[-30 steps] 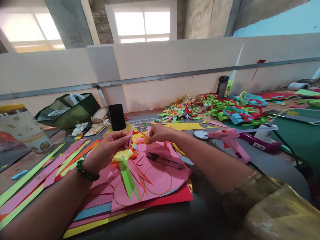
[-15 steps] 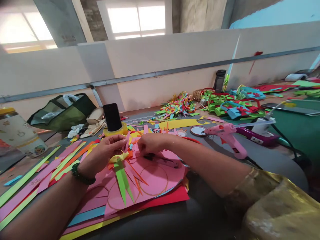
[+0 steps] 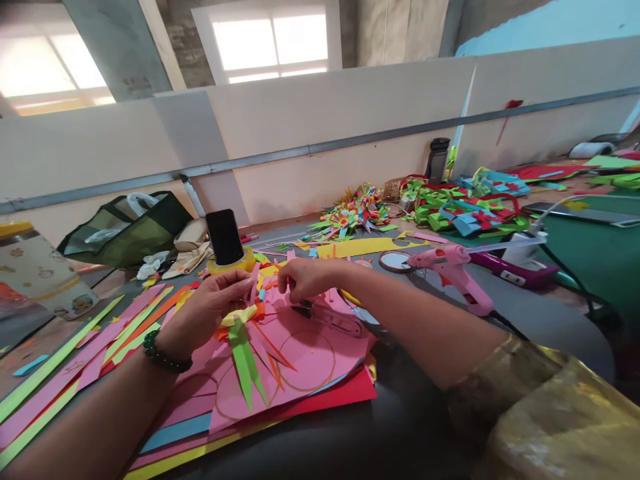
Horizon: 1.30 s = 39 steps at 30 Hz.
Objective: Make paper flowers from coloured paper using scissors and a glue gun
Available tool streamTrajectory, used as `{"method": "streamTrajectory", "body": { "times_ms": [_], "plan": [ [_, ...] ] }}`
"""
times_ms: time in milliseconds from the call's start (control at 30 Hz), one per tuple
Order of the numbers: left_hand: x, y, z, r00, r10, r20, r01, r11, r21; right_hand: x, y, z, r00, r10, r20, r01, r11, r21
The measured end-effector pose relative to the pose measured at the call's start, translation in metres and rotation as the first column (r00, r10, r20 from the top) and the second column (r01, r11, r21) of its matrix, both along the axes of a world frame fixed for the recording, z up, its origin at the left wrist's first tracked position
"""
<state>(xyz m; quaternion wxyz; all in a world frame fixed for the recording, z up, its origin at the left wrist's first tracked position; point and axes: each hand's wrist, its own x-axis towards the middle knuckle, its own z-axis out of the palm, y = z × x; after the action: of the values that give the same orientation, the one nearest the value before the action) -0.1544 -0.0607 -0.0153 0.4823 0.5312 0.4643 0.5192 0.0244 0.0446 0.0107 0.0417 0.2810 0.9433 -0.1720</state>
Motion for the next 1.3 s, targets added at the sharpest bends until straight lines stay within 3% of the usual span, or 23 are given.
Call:
{"method": "streamTrajectory", "body": {
  "times_ms": [133,300,533,700,867,1033,1200,1300],
  "plan": [
    [-0.003,0.001,0.002,0.999,0.035,0.016,-0.035,0.999,0.026,0.005,0.006,-0.001,0.999,-0.037,-0.004,0.037,0.994,0.105],
    [-0.007,0.002,0.003,0.997,0.072,0.026,-0.073,0.996,0.057,0.001,-0.006,-0.004,0.999,0.039,-0.002,-0.038,0.985,0.171],
    [0.001,-0.001,0.003,0.994,0.078,-0.073,-0.070,0.991,0.114,-0.010,-0.017,-0.012,0.998,0.060,0.009,-0.061,0.961,0.270],
    [0.010,-0.004,0.002,0.980,0.070,-0.185,-0.034,0.981,0.192,-0.005,-0.006,-0.004,0.997,-0.065,-0.039,0.073,0.961,0.268],
    [0.012,-0.001,-0.001,0.956,0.078,-0.283,-0.011,0.973,0.230,-0.001,-0.006,-0.001,1.000,0.011,-0.027,-0.007,0.990,0.142],
    [0.014,0.006,-0.010,0.906,0.123,-0.404,-0.018,0.967,0.254,-0.006,-0.002,-0.014,0.998,-0.009,-0.055,0.017,0.990,0.142],
    [0.018,0.015,-0.024,0.851,0.172,-0.496,-0.026,0.957,0.288,0.002,0.016,-0.007,0.981,-0.079,-0.179,0.107,0.983,0.151],
    [0.014,0.015,-0.023,0.831,0.266,-0.489,-0.091,0.931,0.353,0.009,0.022,0.002,0.953,-0.119,-0.278,0.171,0.971,0.168]
  ]
}}
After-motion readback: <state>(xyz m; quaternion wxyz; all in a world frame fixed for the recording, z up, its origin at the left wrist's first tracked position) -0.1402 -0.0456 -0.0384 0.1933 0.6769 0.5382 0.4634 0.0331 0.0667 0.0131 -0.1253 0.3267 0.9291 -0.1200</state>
